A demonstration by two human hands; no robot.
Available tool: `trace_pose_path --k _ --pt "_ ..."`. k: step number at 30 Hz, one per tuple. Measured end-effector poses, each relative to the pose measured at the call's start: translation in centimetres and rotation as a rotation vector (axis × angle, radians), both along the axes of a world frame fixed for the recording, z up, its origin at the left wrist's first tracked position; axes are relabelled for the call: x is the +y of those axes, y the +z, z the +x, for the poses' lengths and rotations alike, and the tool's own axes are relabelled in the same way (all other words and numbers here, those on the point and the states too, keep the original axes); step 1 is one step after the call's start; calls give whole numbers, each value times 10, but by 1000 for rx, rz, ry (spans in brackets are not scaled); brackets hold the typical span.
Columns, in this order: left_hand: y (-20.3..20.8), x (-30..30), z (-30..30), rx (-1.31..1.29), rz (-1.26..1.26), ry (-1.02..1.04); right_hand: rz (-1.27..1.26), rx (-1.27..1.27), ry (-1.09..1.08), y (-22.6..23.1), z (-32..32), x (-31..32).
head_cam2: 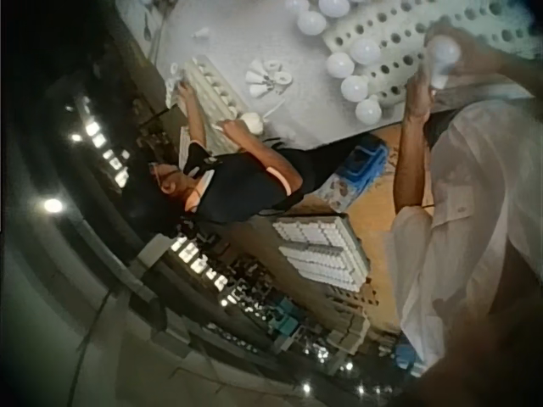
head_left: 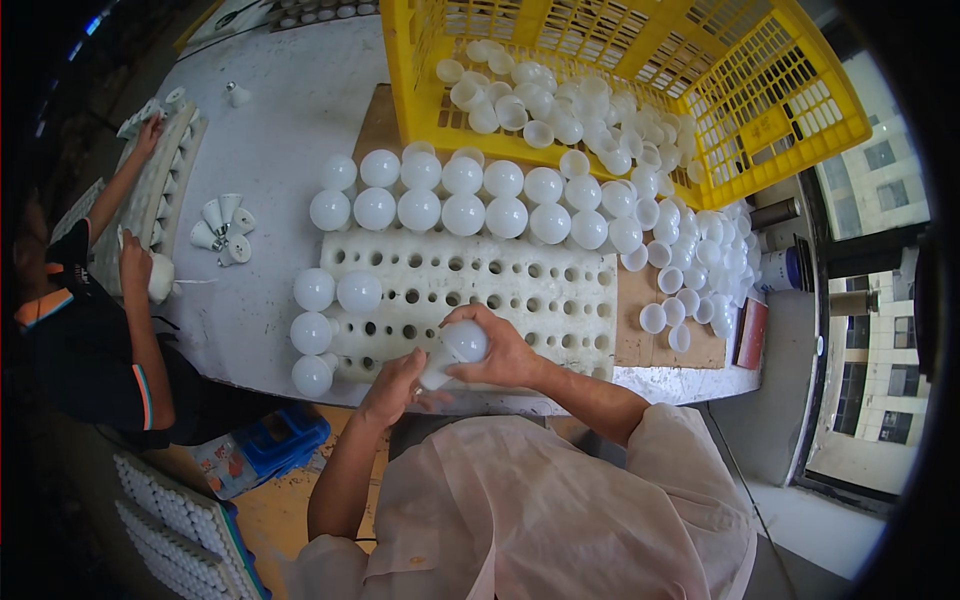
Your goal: The person assembles light bulbs by attaching plastic bulb covers onto bulb bases by hand and placing the assembled bulbs into slots on a tray.
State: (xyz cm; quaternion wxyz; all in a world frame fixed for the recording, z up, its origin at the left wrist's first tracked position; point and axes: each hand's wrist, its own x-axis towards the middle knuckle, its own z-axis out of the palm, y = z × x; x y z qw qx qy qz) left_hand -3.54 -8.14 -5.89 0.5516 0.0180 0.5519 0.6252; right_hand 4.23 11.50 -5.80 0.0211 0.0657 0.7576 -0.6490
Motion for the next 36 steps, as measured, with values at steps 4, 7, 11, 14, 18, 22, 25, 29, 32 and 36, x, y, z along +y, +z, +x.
trace_pose_path --k 4,7,11,14,18,22,25,29,32,36 --pt "17 -46 -35 533 -119 150 618 410 -122 -11 -45 4" --pt "26 -80 -97 613 -172 462 809 239 4 -14 -69 -5" --pt "-46 -140 -216 1063 -645 513 827 216 -17 -7 -80 -29" --pt "-93 -138 -287 1228 -937 283 740 247 -184 -11 -51 -20" --pt "-184 -222 -376 1401 -1045 117 648 289 -381 -3 -19 -6" --pt "-206 -203 -395 1520 -982 -6 692 144 -718 -21 64 43" --pt "-190 -176 -379 1527 -1072 -58 713 -48 -1158 -59 137 89" --pt "-174 -193 -349 1379 -1032 120 989 -455 -1282 -91 198 149" --pt "-132 -176 -308 1136 -945 356 864 -581 -1444 -121 210 181" --pt "-78 -170 -252 885 -522 813 802 -528 -1419 -137 192 200"
